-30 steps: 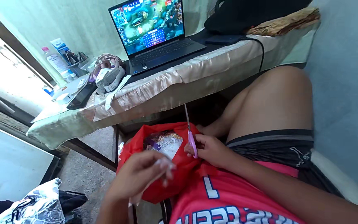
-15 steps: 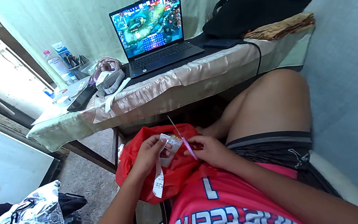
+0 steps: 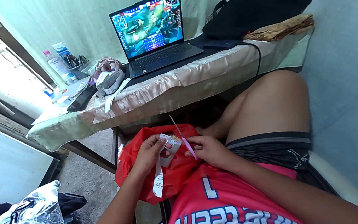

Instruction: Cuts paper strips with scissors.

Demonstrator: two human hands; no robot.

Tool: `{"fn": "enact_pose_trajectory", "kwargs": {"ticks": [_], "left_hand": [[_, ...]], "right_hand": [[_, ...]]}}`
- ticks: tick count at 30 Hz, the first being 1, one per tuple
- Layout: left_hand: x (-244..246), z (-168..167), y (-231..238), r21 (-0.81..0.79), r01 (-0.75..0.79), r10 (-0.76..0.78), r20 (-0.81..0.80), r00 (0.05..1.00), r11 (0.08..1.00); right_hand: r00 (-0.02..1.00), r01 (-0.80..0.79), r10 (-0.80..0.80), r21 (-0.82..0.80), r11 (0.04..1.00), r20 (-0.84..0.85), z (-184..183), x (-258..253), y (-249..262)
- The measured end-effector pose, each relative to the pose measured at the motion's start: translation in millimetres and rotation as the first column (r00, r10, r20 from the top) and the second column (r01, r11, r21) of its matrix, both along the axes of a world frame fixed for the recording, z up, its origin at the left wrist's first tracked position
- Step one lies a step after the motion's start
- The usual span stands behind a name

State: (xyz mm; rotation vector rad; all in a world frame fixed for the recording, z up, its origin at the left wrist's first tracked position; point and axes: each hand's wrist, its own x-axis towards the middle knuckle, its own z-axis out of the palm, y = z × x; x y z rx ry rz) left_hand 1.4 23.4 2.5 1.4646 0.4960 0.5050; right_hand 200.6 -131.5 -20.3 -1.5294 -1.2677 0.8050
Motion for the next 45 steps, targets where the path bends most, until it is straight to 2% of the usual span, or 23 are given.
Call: {"fn": "enact_pose_trajectory", "kwargs": {"ticks": [6,14,19,21,26,35,41,45], "left_hand": [[0.5,-0.5,1.2,-0.004,-0.03,0.03,0.014,0.999,1.0],[-0.5,-0.4,4.2,0.04,-0.038,0.038,-0.013,0.999,0.998],[-5.0,2.2,11.1,0.04,-0.014,0.013,0.02,1.0,0.999],[-6.6,2.4,14.3,0.011,-0.007,0.007,0.014,1.0,1.0],[-12.5,3.5,22.8,0.022,0.056,-0.055,-0.018,0.998,0.998],[-15.0,2.6,25.4,0.073,0.147,-0.137,-0.132,0.982,0.986],[-18.8,4.2,28.6,-0.062,0.27,-0.276,-0.113,0.954,0.961],[-17.6,8.7,24.6,-0.135,0.288,-0.306,-0.139,0.942,0.948]], "right_hand": [[0.999,0.018,-0.019,-0.036,0.999,-0.026,3.1,-2.2,-0.5],[0.997,-0.055,0.051,0.057,0.997,0.054,-4.5,-2.7,-1.5],[0.979,-0.071,0.059,0.057,0.996,0.193,-12.1,3.1,0.7],[0.967,-0.067,0.066,-0.005,0.998,0.247,-10.6,5.6,0.3],[0.907,-0.16,0.17,-0.06,0.985,0.384,-9.8,13.2,-0.8],[0.906,-0.184,0.197,-0.07,0.98,0.375,-7.4,14.1,-2.0],[0.912,-0.21,0.224,-0.079,0.975,0.344,-8.7,15.7,-2.6],[0.92,-0.219,0.234,-0.085,0.972,0.315,-9.1,16.7,-1.0]]}}
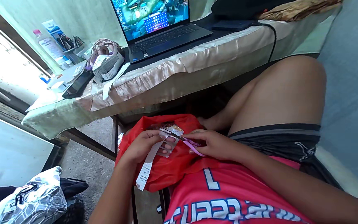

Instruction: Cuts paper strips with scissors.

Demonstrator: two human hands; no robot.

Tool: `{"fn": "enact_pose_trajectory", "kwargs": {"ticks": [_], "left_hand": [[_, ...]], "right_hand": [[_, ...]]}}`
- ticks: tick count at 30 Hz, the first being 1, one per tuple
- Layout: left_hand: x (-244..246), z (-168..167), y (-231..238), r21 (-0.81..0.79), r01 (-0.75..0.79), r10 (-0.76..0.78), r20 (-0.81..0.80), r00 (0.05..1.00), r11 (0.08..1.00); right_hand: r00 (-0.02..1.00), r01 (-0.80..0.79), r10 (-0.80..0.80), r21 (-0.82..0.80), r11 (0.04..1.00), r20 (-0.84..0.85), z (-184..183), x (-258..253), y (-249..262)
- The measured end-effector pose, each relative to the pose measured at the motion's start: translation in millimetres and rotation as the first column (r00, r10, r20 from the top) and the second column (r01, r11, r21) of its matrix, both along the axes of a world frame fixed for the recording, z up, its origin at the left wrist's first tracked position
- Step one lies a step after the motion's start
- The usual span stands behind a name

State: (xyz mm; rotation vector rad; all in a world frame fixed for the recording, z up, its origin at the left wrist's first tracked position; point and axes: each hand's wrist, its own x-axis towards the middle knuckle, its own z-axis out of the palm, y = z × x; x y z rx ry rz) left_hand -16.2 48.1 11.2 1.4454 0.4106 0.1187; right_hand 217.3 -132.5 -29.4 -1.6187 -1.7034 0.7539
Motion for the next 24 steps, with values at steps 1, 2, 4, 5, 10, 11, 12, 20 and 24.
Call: {"fn": "enact_pose_trajectory", "kwargs": {"ticks": [1,2,4,5,10,11,12,20,24], "left_hand": [[0.1,1.9,-1.1,-0.019,-0.003,0.003,-0.015,1.0,1.0],[0.2,3.0,-1.6,-0.037,-0.005,0.004,-0.025,1.0,0.999],[0.0,2.8,-1.4,-0.064,-0.009,0.007,-0.028,1.0,0.998],[-0.1,2.4,-1.2,-0.073,-0.01,0.008,-0.024,1.0,0.997],[1.0,0.1,0.2,-0.11,-0.024,0.022,-0.016,1.0,0.994],[1.0,0.0,0.0,-0.117,-0.029,0.027,-0.017,1.0,0.993],[1.2,0.1,-0.4,-0.119,-0.036,0.034,-0.018,0.999,0.992],[1.7,2.1,-2.3,-0.153,-0.051,0.047,-0.035,0.998,0.987],[0.5,1.3,-0.1,-0.158,-0.03,0.028,-0.013,1.0,0.987]], "right_hand": [[1.0,-0.009,0.009,-0.004,1.0,-0.017,-0.9,0.9,0.6],[0.999,-0.019,0.018,-0.009,1.0,-0.036,-1.6,1.7,0.8],[0.998,-0.031,0.03,-0.017,0.999,-0.058,-2.4,2.3,0.5],[0.997,-0.034,0.033,-0.018,0.999,-0.064,-2.6,2.2,0.4],[0.995,-0.048,0.046,-0.024,0.999,-0.086,-1.4,1.9,0.7],[0.995,-0.051,0.048,-0.026,0.998,-0.093,-1.0,1.7,0.8],[0.993,-0.052,0.049,-0.028,0.998,-0.103,-0.8,1.6,0.9],[0.997,-0.006,0.003,-0.032,0.999,-0.075,1.5,2.0,-0.4],[0.995,-0.03,0.029,-0.017,0.999,-0.094,0.6,2.0,0.4]]}}
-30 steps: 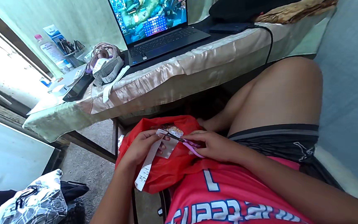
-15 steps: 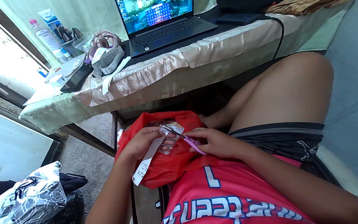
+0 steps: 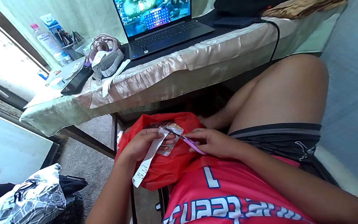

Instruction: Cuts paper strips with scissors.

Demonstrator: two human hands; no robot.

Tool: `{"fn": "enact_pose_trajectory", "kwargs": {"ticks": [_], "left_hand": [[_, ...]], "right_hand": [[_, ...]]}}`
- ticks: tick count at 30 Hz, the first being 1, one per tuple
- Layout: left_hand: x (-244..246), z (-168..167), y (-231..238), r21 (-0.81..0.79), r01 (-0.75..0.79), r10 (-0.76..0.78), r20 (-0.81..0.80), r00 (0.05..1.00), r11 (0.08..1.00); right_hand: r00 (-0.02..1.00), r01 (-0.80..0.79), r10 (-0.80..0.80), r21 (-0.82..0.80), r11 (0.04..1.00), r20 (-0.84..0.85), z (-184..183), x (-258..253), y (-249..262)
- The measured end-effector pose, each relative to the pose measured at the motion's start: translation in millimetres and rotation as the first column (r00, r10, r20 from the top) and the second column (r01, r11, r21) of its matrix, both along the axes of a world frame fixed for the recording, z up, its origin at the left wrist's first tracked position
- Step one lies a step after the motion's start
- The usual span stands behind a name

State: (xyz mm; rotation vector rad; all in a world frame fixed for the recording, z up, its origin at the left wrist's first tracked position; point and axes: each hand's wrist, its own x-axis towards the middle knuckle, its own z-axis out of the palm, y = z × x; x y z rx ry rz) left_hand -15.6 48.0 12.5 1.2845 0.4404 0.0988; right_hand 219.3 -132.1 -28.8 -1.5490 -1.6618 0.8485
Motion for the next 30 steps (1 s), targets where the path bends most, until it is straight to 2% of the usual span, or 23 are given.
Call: {"fn": "enact_pose_trajectory", "kwargs": {"ticks": [4,10,15,24,30], "left_hand": [[-0.4,0.1,0.2,-0.004,0.007,-0.007,-0.012,1.0,1.0],[-0.2,-1.9,1.1,-0.003,0.009,-0.009,-0.008,1.0,1.0],[-0.3,-1.2,1.6,-0.02,0.014,-0.015,-0.01,1.0,1.0],[-0.2,-1.4,1.2,-0.009,0.006,-0.006,-0.003,1.0,1.0],[-0.9,0.0,-0.2,-0.023,0.017,-0.017,-0.018,1.0,1.0]], "right_hand": [[0.999,0.006,-0.007,0.002,1.0,0.043,1.1,0.5,-0.2],[0.999,-0.047,0.046,0.028,0.999,0.01,-1.6,1.6,0.0],[0.999,0.007,-0.01,0.042,0.999,0.05,-2.7,1.9,-0.3],[0.998,-0.028,0.024,0.075,0.997,0.066,-5.2,1.2,0.4],[0.998,0.022,-0.026,0.07,0.997,0.053,-5.4,1.7,-0.2]]}}
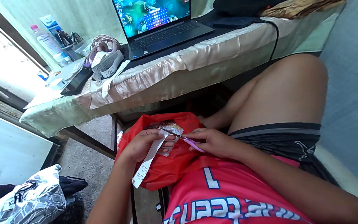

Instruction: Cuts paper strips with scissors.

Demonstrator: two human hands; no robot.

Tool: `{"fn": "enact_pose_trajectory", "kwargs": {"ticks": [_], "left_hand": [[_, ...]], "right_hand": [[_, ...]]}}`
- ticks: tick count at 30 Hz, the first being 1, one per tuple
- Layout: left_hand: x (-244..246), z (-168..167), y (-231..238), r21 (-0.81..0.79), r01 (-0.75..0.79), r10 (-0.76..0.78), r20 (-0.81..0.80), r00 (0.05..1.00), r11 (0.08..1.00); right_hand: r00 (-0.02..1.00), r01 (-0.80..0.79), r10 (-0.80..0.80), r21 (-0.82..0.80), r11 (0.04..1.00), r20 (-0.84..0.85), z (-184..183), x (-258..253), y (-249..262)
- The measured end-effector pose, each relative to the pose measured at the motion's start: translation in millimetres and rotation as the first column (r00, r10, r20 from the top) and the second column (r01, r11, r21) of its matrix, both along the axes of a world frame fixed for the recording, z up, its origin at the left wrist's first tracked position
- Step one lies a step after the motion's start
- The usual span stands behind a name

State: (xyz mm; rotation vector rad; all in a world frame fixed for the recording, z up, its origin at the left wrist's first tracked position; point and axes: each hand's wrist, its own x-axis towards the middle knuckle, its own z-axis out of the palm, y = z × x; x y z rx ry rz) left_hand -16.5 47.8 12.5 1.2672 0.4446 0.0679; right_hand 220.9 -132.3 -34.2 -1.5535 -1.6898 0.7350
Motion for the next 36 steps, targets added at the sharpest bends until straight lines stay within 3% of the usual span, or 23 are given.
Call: {"fn": "enact_pose_trajectory", "kwargs": {"ticks": [13,18,29,36], "left_hand": [[-0.3,-0.4,1.4,0.025,0.008,-0.008,0.015,1.0,1.0],[-0.9,-0.6,1.6,0.039,0.018,-0.019,0.016,1.0,0.999],[-1.2,-2.5,2.5,0.045,0.026,-0.027,0.033,0.999,0.999],[-1.7,-0.7,0.9,0.057,0.022,-0.023,0.024,0.999,0.998]], "right_hand": [[0.998,-0.018,0.018,-0.001,1.0,0.059,0.3,-2.2,0.8],[0.996,0.012,-0.018,0.075,0.997,0.088,-1.1,-1.9,0.1],[0.991,0.009,-0.013,0.035,0.999,0.136,3.4,-4.7,0.3],[0.985,0.023,-0.043,0.116,0.993,0.169,-1.4,-2.5,1.4]]}}
